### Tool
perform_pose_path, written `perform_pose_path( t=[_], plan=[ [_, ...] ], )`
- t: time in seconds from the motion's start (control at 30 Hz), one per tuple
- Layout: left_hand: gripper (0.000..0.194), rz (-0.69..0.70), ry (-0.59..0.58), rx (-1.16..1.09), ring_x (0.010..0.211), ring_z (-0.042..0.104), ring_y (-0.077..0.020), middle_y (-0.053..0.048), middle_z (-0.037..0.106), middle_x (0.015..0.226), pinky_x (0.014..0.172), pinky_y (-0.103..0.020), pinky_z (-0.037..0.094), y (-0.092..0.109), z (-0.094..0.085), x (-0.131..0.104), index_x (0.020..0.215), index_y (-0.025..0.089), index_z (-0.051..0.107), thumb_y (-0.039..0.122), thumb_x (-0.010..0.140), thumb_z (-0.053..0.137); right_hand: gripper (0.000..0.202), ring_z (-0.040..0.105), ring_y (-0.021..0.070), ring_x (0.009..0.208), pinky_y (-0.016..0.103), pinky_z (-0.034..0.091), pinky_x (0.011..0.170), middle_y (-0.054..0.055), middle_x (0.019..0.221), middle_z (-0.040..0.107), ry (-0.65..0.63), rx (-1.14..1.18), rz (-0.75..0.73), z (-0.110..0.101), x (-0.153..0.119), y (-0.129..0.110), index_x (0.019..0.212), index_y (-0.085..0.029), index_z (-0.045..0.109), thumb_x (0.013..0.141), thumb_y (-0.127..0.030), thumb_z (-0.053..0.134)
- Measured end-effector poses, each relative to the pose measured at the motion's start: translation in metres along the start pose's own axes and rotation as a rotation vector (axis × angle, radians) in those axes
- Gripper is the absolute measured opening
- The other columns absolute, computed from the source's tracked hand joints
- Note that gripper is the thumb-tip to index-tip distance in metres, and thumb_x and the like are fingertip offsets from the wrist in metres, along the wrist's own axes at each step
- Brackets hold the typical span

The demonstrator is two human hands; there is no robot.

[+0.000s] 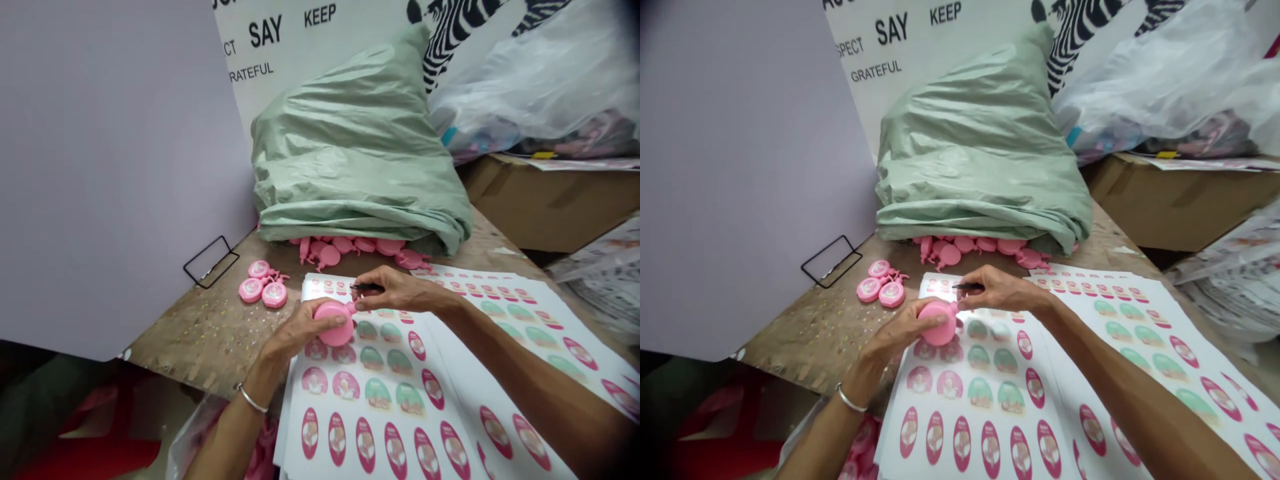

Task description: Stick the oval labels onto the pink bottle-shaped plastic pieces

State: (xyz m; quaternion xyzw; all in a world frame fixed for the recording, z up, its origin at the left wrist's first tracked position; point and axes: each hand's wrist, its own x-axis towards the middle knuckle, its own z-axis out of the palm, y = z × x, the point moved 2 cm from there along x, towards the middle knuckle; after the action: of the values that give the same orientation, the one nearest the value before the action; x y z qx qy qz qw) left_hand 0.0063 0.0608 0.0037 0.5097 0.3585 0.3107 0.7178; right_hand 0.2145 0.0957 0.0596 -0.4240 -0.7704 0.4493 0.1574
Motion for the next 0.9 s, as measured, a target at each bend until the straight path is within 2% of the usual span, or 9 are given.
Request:
perform_pose_path(
  t=[0.03, 0.07, 0.17, 0.23, 0.3, 0.43, 0.63, 0.9],
  plan=[
    [0.039, -0.035, 0.000, -0.059, 0.063, 0.067, -0.0169, -0.011, 0.072, 0.086, 0.049, -0.021, 0.049, -0.004, 0.000, -0.005, 0.103, 0.012, 0.067, 0.040, 0.076, 0.073, 0.035, 0.041, 0.0091, 0.055, 0.023, 0.030, 0.050, -0.004, 0.062, 0.052, 0.032, 0.004, -0.026, 0.006, 0.003, -0.001, 0.076, -0.018, 0.065, 0.078, -0.053, 0.063],
    [0.038, -0.046, 0.053, -0.124, 0.059, 0.066, -0.0164, -0.012, 0.072, 0.083, 0.046, -0.021, 0.048, -0.008, -0.003, -0.009, 0.102, 0.012, 0.066, 0.040, 0.078, 0.072, 0.035, 0.044, 0.0099, 0.056, 0.023, 0.033, 0.051, -0.003, 0.064, 0.054, 0.116, -0.020, -0.042, 0.012, 0.007, 0.002, 0.079, -0.019, 0.064, 0.082, -0.053, 0.059],
    [0.036, 0.000, 0.330, -0.296, 0.058, 0.067, -0.0156, -0.013, 0.074, 0.086, 0.046, -0.021, 0.052, -0.015, -0.023, -0.014, 0.104, 0.012, 0.063, 0.035, 0.077, 0.073, 0.032, 0.052, 0.0127, 0.063, 0.025, 0.038, 0.058, -0.001, 0.072, 0.061, 0.491, -0.198, -0.003, 0.036, 0.023, 0.021, 0.088, -0.019, 0.059, 0.093, -0.045, 0.041],
    [0.035, 0.045, 0.475, -0.362, 0.061, 0.069, -0.0159, -0.012, 0.074, 0.085, 0.053, -0.023, 0.057, -0.016, -0.037, -0.011, 0.104, 0.012, 0.062, 0.031, 0.077, 0.074, 0.025, 0.055, 0.0150, 0.066, 0.027, 0.038, 0.061, 0.001, 0.074, 0.064, 0.622, -0.309, 0.059, 0.059, 0.033, 0.035, 0.089, -0.020, 0.057, 0.095, -0.038, 0.040],
    [0.034, 0.076, 0.537, -0.389, 0.063, 0.070, -0.0172, -0.011, 0.074, 0.084, 0.058, -0.027, 0.060, -0.016, -0.044, -0.004, 0.103, 0.011, 0.061, 0.030, 0.077, 0.073, 0.017, 0.056, 0.0183, 0.072, 0.029, 0.035, 0.065, 0.003, 0.078, 0.066, 0.660, -0.381, 0.093, 0.080, 0.040, 0.043, 0.089, -0.021, 0.057, 0.093, -0.033, 0.045],
    [0.036, 0.080, 0.512, -0.356, 0.070, 0.073, -0.0210, -0.013, 0.073, 0.095, 0.059, -0.030, 0.061, -0.020, -0.042, 0.008, 0.103, 0.011, 0.060, 0.033, 0.078, 0.072, 0.013, 0.055, 0.0240, 0.084, 0.036, 0.031, 0.075, 0.008, 0.087, 0.068, 0.729, -0.545, 0.104, 0.104, 0.046, 0.047, 0.086, -0.019, 0.057, 0.091, -0.026, 0.047],
    [0.040, 0.035, 0.485, -0.293, 0.070, 0.073, -0.0215, -0.015, 0.069, 0.104, 0.055, -0.028, 0.061, -0.032, -0.041, 0.010, 0.105, 0.011, 0.059, 0.038, 0.077, 0.072, 0.016, 0.052, 0.0243, 0.086, 0.038, 0.026, 0.078, 0.009, 0.087, 0.067, 0.771, -0.686, 0.086, 0.109, 0.043, 0.048, 0.088, -0.018, 0.058, 0.094, -0.025, 0.045],
    [0.043, 0.042, 0.466, -0.262, 0.069, 0.072, -0.0209, -0.015, 0.069, 0.105, 0.053, -0.027, 0.060, -0.038, -0.046, 0.013, 0.105, 0.011, 0.061, 0.042, 0.078, 0.071, 0.011, 0.053, 0.0213, 0.081, 0.034, 0.026, 0.076, 0.004, 0.078, 0.066, 0.772, -0.668, 0.073, 0.106, 0.043, 0.054, 0.081, -0.019, 0.056, 0.090, -0.023, 0.050]
  ],
)
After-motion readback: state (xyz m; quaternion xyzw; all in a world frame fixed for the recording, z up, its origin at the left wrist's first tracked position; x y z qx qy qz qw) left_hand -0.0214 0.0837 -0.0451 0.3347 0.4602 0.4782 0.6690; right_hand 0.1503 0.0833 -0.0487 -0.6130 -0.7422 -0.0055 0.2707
